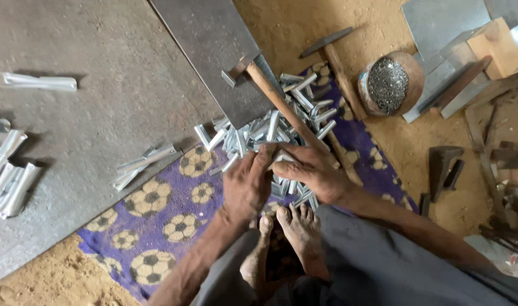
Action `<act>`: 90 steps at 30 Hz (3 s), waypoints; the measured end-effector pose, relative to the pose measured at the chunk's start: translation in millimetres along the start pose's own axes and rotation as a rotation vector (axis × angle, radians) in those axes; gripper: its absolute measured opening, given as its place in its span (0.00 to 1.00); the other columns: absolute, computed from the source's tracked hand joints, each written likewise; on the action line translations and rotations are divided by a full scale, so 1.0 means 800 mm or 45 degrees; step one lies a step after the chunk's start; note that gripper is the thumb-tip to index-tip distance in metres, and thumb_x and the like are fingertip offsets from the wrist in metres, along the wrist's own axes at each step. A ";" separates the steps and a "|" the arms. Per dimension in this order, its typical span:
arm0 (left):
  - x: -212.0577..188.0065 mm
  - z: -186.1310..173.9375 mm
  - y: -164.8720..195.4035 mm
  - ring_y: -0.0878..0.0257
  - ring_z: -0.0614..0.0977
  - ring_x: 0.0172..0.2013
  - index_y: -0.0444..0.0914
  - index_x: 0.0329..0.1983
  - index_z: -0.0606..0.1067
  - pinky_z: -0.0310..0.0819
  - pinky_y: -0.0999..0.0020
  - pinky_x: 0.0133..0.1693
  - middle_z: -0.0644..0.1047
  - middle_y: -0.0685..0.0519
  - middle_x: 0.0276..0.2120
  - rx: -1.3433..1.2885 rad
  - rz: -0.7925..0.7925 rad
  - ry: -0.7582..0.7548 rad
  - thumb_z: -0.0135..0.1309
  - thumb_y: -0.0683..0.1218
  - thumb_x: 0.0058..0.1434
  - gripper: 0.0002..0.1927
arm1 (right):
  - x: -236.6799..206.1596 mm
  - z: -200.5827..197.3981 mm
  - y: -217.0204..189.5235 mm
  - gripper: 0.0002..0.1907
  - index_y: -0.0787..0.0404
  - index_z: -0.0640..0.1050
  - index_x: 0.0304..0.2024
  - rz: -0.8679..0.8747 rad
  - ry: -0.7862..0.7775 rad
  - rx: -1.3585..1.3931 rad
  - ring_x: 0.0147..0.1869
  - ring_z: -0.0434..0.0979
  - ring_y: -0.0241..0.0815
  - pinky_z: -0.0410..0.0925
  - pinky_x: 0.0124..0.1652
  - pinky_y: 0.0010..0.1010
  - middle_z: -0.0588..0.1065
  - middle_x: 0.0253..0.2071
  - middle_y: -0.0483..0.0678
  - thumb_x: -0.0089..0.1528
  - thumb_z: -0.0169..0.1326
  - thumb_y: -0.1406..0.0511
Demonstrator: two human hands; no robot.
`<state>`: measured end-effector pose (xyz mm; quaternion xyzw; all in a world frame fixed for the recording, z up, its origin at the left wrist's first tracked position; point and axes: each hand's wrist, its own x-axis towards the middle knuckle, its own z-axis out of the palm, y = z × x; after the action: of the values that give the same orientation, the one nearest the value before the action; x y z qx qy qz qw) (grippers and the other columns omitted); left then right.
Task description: The person sits on the ground and flattens small aluminum channel pieces one at a time, placing each piece on a steel plate and striking it repeatedly with a hammer by hand, then setting the flattened piece aside in a growing pile.
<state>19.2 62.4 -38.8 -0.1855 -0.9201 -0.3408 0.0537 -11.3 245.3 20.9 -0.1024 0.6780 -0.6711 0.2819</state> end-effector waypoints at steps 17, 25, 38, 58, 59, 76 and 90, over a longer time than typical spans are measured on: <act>0.027 -0.022 0.038 0.50 0.79 0.57 0.30 0.65 0.67 0.71 0.51 0.61 0.77 0.40 0.55 -1.711 -0.720 -0.170 0.43 0.59 0.71 0.31 | 0.037 0.006 0.022 0.26 0.65 0.70 0.54 -0.414 0.522 -0.527 0.55 0.75 0.44 0.71 0.55 0.36 0.73 0.52 0.56 0.74 0.45 0.48; 0.059 -0.030 -0.024 0.66 0.75 0.33 0.42 0.48 0.73 0.72 0.69 0.38 0.75 0.54 0.33 -1.806 -1.140 0.261 0.52 0.52 0.66 0.13 | 0.035 -0.046 0.038 0.36 0.67 0.64 0.71 -0.480 0.688 -1.047 0.66 0.74 0.55 0.70 0.65 0.45 0.71 0.61 0.65 0.74 0.45 0.46; 0.067 -0.039 -0.081 0.71 0.63 0.18 0.36 0.32 0.77 0.52 0.70 0.19 0.67 0.59 0.18 -0.904 -0.805 0.237 0.44 0.68 0.69 0.32 | -0.062 -0.069 -0.015 0.28 0.63 0.63 0.72 -0.565 0.454 -1.225 0.50 0.79 0.48 0.75 0.48 0.36 0.74 0.49 0.61 0.71 0.52 0.66; 0.065 -0.025 -0.096 0.68 0.69 0.16 0.33 0.50 0.80 0.59 0.70 0.14 0.78 0.54 0.24 -0.530 -0.596 0.191 0.45 0.56 0.72 0.23 | -0.087 -0.070 -0.014 0.22 0.65 0.66 0.69 -0.519 0.527 -1.225 0.48 0.79 0.46 0.74 0.45 0.37 0.75 0.50 0.60 0.73 0.49 0.69; 0.066 -0.022 -0.100 0.69 0.71 0.17 0.33 0.50 0.81 0.62 0.71 0.15 0.79 0.52 0.26 -0.468 -0.522 0.207 0.47 0.55 0.73 0.22 | -0.090 -0.070 -0.011 0.22 0.66 0.64 0.71 -0.602 0.545 -1.175 0.46 0.78 0.43 0.73 0.44 0.34 0.75 0.49 0.57 0.75 0.48 0.68; 0.069 -0.026 -0.096 0.64 0.82 0.25 0.34 0.48 0.81 0.76 0.66 0.26 0.83 0.47 0.34 -0.392 -0.496 0.191 0.51 0.51 0.71 0.16 | -0.063 -0.066 0.047 0.25 0.68 0.70 0.67 -0.154 0.406 -1.077 0.26 0.70 0.40 0.68 0.24 0.29 0.74 0.32 0.50 0.68 0.51 0.68; 0.036 -0.019 -0.141 0.67 0.82 0.36 0.39 0.52 0.81 0.81 0.68 0.36 0.83 0.50 0.37 -0.910 -0.540 0.212 0.52 0.58 0.72 0.20 | -0.032 -0.040 0.019 0.23 0.73 0.70 0.66 -0.330 0.371 -0.943 0.35 0.77 0.41 0.72 0.31 0.29 0.76 0.42 0.56 0.68 0.49 0.70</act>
<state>-50.4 -17.5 -88.7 0.0293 -0.7543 -0.6557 -0.0114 -3.6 287.0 10.5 -0.1854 0.8878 -0.4194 0.0404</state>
